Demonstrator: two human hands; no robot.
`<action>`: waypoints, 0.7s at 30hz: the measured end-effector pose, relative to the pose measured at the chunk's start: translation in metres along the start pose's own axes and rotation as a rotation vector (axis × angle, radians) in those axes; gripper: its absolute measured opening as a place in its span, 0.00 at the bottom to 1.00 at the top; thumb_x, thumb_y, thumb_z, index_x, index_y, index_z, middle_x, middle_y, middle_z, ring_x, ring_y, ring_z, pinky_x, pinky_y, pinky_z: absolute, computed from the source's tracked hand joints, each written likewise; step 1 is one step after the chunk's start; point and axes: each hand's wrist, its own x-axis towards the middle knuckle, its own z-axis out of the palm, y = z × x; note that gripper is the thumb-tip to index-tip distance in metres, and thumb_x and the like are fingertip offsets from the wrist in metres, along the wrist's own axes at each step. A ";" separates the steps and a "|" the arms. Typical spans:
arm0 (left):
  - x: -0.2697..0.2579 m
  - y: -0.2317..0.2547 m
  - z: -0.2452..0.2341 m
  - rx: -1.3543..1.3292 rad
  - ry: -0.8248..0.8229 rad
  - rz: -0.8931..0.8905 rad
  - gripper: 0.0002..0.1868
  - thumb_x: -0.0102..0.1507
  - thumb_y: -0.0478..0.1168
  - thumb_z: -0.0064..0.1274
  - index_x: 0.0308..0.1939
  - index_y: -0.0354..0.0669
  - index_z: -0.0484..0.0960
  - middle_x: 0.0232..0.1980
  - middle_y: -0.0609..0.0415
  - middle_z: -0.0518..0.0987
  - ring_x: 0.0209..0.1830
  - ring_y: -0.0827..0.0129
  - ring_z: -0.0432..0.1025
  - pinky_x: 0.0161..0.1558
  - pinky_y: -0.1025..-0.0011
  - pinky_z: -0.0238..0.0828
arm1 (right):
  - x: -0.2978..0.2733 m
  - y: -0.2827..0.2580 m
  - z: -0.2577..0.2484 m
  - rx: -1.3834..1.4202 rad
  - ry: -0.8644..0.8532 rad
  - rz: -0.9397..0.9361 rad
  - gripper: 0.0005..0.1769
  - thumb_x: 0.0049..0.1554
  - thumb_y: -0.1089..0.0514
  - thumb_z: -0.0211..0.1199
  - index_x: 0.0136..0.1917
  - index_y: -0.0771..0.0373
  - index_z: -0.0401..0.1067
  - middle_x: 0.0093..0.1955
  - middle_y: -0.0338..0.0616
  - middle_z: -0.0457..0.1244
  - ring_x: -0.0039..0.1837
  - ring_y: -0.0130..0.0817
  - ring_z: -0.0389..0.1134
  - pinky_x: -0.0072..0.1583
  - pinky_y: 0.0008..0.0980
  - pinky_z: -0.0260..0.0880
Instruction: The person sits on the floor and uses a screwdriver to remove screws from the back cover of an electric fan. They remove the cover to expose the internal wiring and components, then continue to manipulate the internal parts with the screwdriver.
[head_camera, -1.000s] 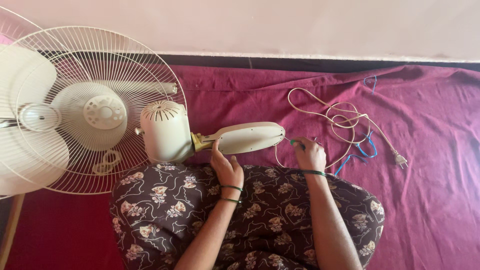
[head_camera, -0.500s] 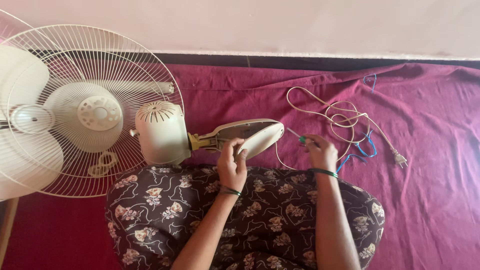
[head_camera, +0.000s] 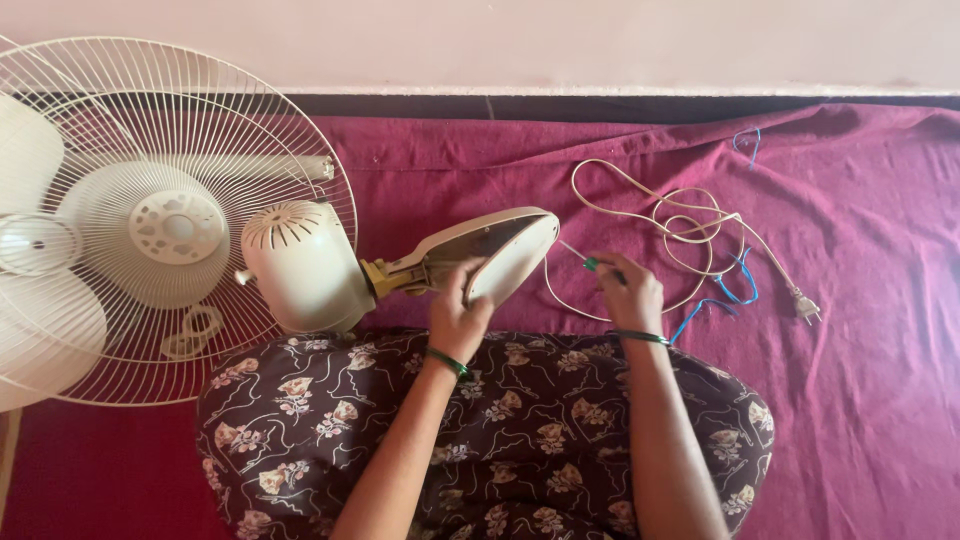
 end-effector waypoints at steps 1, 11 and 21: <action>-0.002 -0.002 0.002 0.123 -0.007 0.069 0.25 0.59 0.28 0.49 0.60 0.45 0.76 0.48 0.43 0.82 0.34 0.69 0.79 0.26 0.77 0.80 | 0.001 0.000 0.005 -0.067 -0.005 0.001 0.13 0.58 0.56 0.64 0.56 0.49 0.82 0.37 0.43 0.71 0.37 0.30 0.69 0.42 0.33 0.68; 0.018 -0.009 -0.028 0.386 -0.052 -0.087 0.21 0.57 0.21 0.49 0.39 0.54 0.87 0.42 0.56 0.89 0.26 0.70 0.77 0.25 0.72 0.71 | 0.005 0.011 0.012 -0.117 -0.015 -0.078 0.14 0.56 0.52 0.63 0.55 0.46 0.82 0.43 0.44 0.73 0.43 0.36 0.74 0.47 0.37 0.72; 0.024 -0.026 -0.023 0.145 0.006 -0.272 0.23 0.53 0.22 0.48 0.49 0.44 0.82 0.47 0.49 0.82 0.27 0.66 0.76 0.25 0.70 0.73 | -0.002 -0.004 0.003 -0.178 0.043 0.046 0.15 0.59 0.51 0.61 0.57 0.44 0.81 0.41 0.45 0.71 0.41 0.38 0.72 0.48 0.40 0.71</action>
